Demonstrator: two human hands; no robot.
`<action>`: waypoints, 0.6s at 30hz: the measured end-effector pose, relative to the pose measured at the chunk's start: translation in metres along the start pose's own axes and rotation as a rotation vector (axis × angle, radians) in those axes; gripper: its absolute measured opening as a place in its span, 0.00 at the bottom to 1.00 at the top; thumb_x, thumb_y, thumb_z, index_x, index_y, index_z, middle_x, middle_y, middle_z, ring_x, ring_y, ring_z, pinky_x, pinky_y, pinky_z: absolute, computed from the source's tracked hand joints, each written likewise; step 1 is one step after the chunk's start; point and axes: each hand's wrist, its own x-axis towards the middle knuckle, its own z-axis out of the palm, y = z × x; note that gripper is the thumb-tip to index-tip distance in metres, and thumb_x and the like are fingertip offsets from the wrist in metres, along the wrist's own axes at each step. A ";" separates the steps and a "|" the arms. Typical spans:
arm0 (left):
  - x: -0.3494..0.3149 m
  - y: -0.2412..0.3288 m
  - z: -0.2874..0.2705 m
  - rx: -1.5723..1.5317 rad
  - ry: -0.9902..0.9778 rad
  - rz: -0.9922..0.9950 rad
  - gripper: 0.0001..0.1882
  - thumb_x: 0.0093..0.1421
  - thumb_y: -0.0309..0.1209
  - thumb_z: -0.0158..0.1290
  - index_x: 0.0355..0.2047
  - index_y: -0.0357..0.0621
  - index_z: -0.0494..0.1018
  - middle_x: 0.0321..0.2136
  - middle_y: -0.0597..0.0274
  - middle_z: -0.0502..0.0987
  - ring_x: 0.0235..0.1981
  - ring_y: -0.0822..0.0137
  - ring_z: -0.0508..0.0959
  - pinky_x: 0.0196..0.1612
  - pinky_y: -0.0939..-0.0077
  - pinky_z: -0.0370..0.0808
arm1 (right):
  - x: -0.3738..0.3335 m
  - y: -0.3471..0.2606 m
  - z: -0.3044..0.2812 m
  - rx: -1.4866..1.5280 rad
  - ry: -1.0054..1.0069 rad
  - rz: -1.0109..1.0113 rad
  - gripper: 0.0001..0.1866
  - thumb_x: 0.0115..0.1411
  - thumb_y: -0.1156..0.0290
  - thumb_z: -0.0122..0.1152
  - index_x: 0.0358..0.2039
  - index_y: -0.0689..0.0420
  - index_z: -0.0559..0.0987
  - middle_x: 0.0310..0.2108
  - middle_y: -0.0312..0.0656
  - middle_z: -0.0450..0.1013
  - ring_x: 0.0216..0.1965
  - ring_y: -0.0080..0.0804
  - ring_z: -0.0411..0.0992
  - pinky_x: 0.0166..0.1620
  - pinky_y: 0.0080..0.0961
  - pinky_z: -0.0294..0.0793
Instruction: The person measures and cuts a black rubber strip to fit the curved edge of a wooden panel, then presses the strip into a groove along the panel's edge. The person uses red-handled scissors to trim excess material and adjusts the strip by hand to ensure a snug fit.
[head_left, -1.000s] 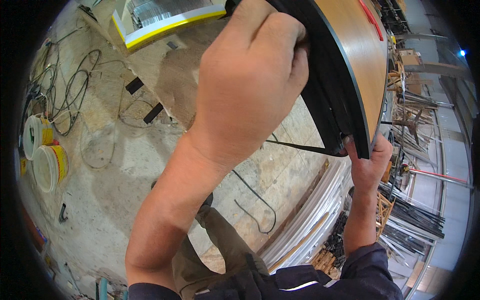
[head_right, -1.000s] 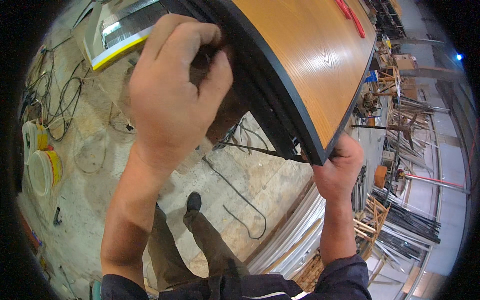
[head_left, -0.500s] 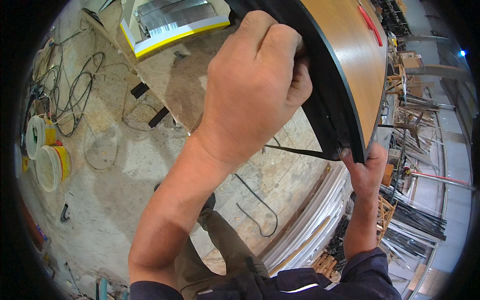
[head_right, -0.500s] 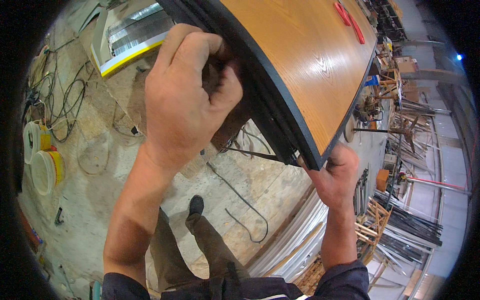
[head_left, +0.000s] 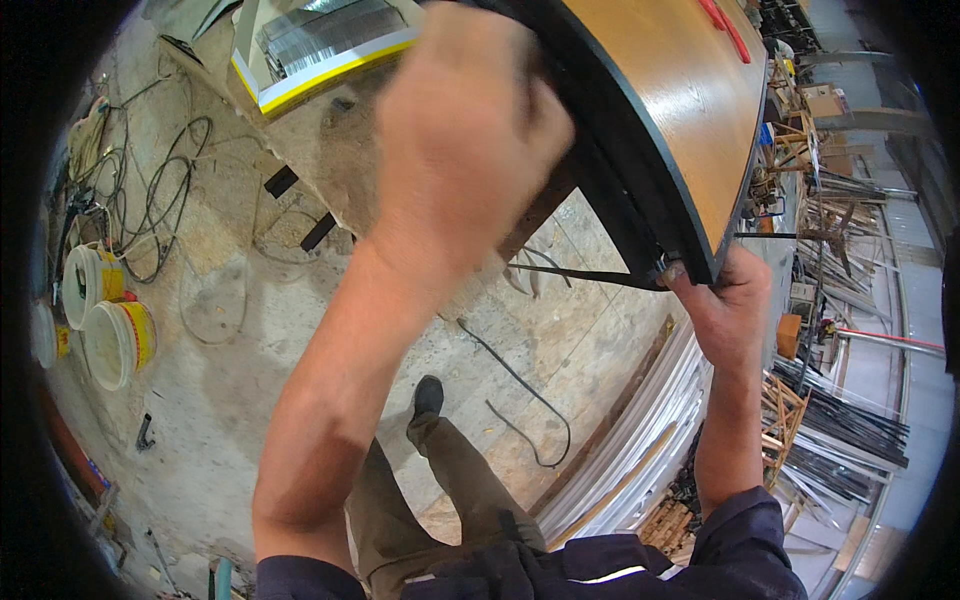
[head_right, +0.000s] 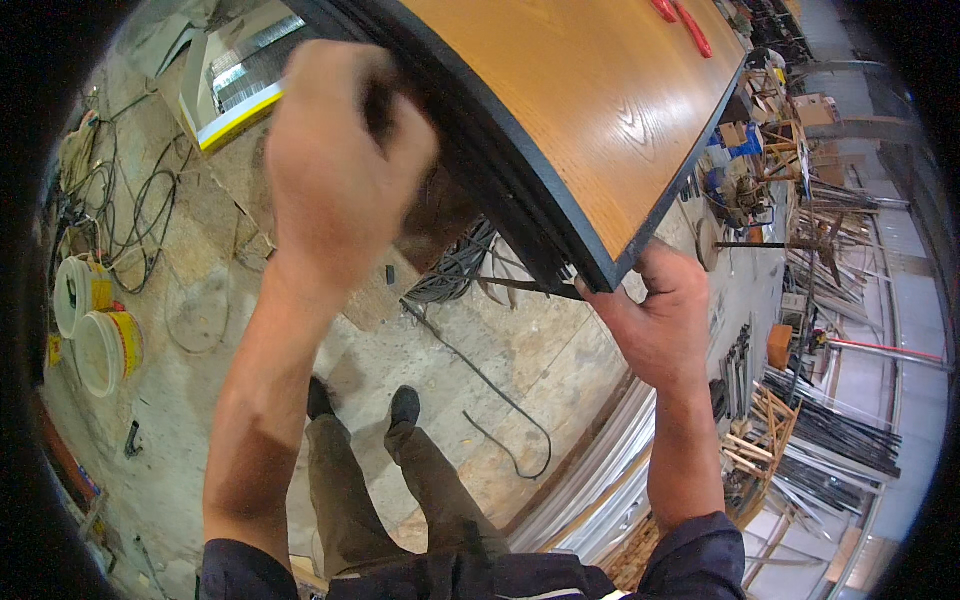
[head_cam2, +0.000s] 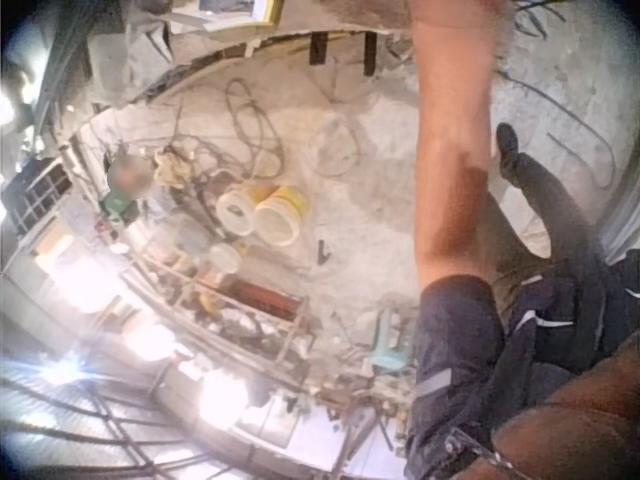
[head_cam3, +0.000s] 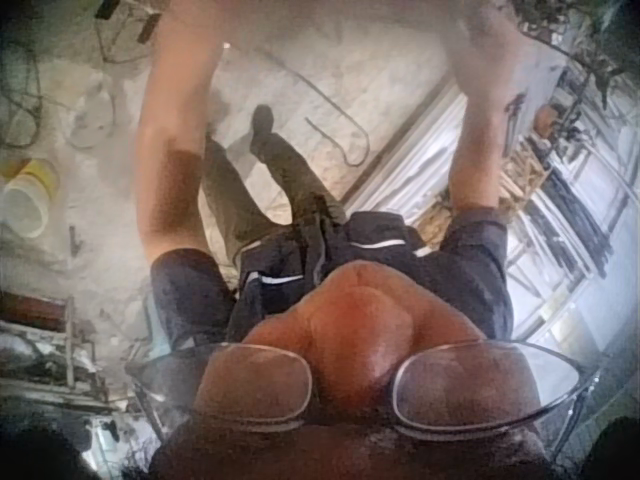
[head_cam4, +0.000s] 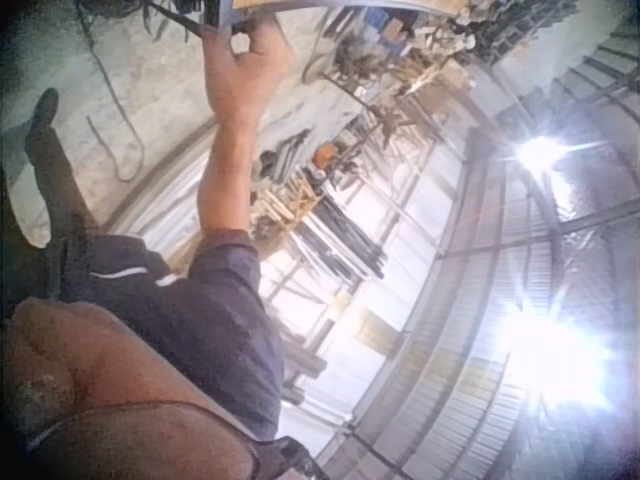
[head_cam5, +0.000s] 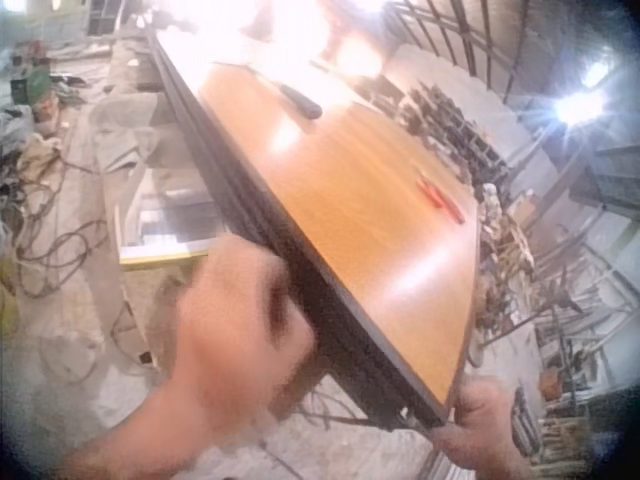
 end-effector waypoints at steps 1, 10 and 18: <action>0.007 -0.005 -0.007 0.076 0.012 -0.065 0.09 0.59 0.27 0.61 0.38 0.37 0.76 0.34 0.52 0.78 0.33 0.52 0.80 0.39 0.62 0.77 | -0.002 0.001 0.001 0.025 0.008 0.019 0.11 0.52 0.82 0.69 0.37 0.64 0.85 0.31 0.42 0.82 0.33 0.21 0.78 0.40 0.21 0.75; -0.031 0.019 -0.025 -0.373 -0.142 -0.317 0.14 0.63 0.29 0.63 0.45 0.34 0.75 0.38 0.55 0.76 0.35 0.63 0.79 0.43 0.73 0.76 | -0.006 0.006 0.002 0.013 0.006 0.087 0.12 0.49 0.85 0.70 0.36 0.63 0.85 0.29 0.40 0.82 0.32 0.20 0.77 0.39 0.21 0.75; -0.033 0.055 -0.014 -0.625 -0.186 -0.600 0.23 0.58 0.25 0.67 0.50 0.36 0.70 0.35 0.59 0.72 0.35 0.68 0.75 0.41 0.73 0.75 | 0.001 -0.013 -0.002 -0.060 -0.037 0.165 0.11 0.51 0.85 0.69 0.36 0.63 0.86 0.30 0.41 0.83 0.34 0.20 0.78 0.40 0.23 0.76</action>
